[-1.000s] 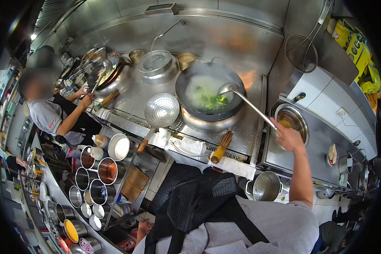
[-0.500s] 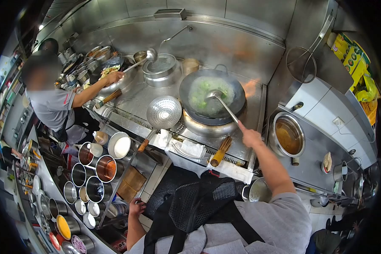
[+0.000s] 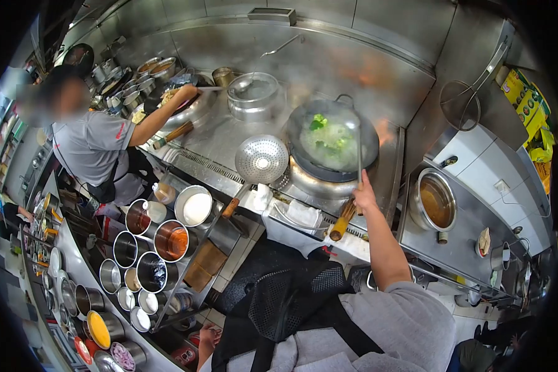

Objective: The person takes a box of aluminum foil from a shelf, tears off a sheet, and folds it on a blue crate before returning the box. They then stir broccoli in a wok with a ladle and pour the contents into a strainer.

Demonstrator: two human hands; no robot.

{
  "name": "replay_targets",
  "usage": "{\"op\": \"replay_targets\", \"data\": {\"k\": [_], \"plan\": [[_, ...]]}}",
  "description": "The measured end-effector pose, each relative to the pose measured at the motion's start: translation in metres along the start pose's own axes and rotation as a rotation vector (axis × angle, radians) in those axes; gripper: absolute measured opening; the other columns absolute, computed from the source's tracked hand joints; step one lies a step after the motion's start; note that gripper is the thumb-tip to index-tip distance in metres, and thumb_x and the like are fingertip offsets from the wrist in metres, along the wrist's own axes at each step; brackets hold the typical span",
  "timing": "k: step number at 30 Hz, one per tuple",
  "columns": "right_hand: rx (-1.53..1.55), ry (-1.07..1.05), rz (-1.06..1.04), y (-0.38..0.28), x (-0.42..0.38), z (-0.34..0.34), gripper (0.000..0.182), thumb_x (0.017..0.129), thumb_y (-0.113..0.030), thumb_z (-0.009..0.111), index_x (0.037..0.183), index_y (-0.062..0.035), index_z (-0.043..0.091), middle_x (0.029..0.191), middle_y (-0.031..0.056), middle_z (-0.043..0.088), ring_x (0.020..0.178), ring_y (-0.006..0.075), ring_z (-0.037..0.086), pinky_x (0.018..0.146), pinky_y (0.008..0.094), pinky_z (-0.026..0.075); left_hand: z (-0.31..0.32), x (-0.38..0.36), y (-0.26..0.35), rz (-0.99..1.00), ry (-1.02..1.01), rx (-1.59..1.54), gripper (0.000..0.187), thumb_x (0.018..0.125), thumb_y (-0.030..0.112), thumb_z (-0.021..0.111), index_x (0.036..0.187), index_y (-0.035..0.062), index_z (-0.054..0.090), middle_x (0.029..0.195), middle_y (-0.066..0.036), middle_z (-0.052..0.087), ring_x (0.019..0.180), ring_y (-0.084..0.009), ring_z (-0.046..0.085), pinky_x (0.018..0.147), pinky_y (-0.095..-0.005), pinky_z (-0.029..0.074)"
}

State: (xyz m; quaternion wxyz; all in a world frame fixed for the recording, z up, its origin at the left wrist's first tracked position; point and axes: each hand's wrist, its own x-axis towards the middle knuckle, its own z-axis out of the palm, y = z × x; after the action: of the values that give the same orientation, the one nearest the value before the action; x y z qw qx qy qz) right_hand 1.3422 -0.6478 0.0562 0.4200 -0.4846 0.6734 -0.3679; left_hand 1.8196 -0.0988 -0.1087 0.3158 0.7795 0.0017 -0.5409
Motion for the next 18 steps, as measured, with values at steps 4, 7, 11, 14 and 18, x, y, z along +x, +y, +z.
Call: {"op": "replay_targets", "data": {"k": [4, 7, 11, 14, 18], "plan": [[0.111, 0.070, 0.083, -0.012, -0.017, 0.012, 0.088, 0.091, 0.006, 0.053, 0.160, -0.0292, 0.013, 0.088, 0.0072, 0.056, 0.059, 0.0134, 0.047, 0.048, 0.0307, 0.044, -0.035, 0.007, -0.008, -0.042, 0.035, -0.062, 0.039, 0.092, 0.005, 0.032, 0.123, 0.0163, 0.053, 0.088, -0.013, 0.067, 0.060, -0.0203, 0.062, 0.048, -0.0322, 0.044], [0.388, -0.051, 0.195, -0.030, -0.036, 0.016, 0.089, 0.090, 0.006, 0.051, 0.160, -0.0281, 0.009, 0.078, 0.0040, 0.051, 0.052, 0.0137, 0.044, 0.046, 0.0298, 0.042, -0.053, 0.024, -0.007, -0.089, 0.093, -0.134, 0.039, 0.093, 0.005, 0.031, 0.123, 0.0170, 0.052, 0.091, -0.014, 0.066, 0.065, -0.0241, 0.067, 0.048, -0.0330, 0.046], [0.258, -0.095, 0.171, 0.002, -0.044, 0.027, 0.087, 0.090, 0.003, 0.051, 0.160, -0.0282, 0.009, 0.073, 0.0042, 0.050, 0.051, 0.0139, 0.046, 0.045, 0.0311, 0.042, -0.084, 0.062, -0.029, -0.087, 0.040, -0.126, 0.038, 0.093, 0.005, 0.032, 0.123, 0.0169, 0.051, 0.095, -0.015, 0.067, 0.067, -0.0267, 0.069, 0.047, -0.0336, 0.049], [-0.186, 0.001, 0.038, 0.032, -0.063, 0.014, 0.089, 0.089, -0.002, 0.055, 0.158, -0.0362, 0.011, 0.080, 0.0150, 0.062, 0.057, 0.0257, 0.059, 0.054, 0.0411, 0.050, -0.094, 0.082, -0.018, -0.126, 0.013, -0.087, 0.038, 0.093, 0.003, 0.033, 0.124, 0.0156, 0.052, 0.096, -0.017, 0.069, 0.068, -0.0260, 0.071, 0.047, -0.0336, 0.049], [-0.849, 0.125, 0.148, 0.007, -0.117, -0.008, 0.088, 0.086, -0.005, 0.051, 0.156, -0.0412, 0.011, 0.112, 0.0309, 0.064, 0.100, 0.0491, 0.063, 0.089, 0.0557, 0.048, -0.092, 0.117, -0.010, -0.126, -0.035, -0.053, 0.041, 0.091, -0.001, 0.035, 0.124, 0.0132, 0.053, 0.098, -0.018, 0.071, 0.071, -0.0252, 0.072, 0.047, -0.0349, 0.048]]}}
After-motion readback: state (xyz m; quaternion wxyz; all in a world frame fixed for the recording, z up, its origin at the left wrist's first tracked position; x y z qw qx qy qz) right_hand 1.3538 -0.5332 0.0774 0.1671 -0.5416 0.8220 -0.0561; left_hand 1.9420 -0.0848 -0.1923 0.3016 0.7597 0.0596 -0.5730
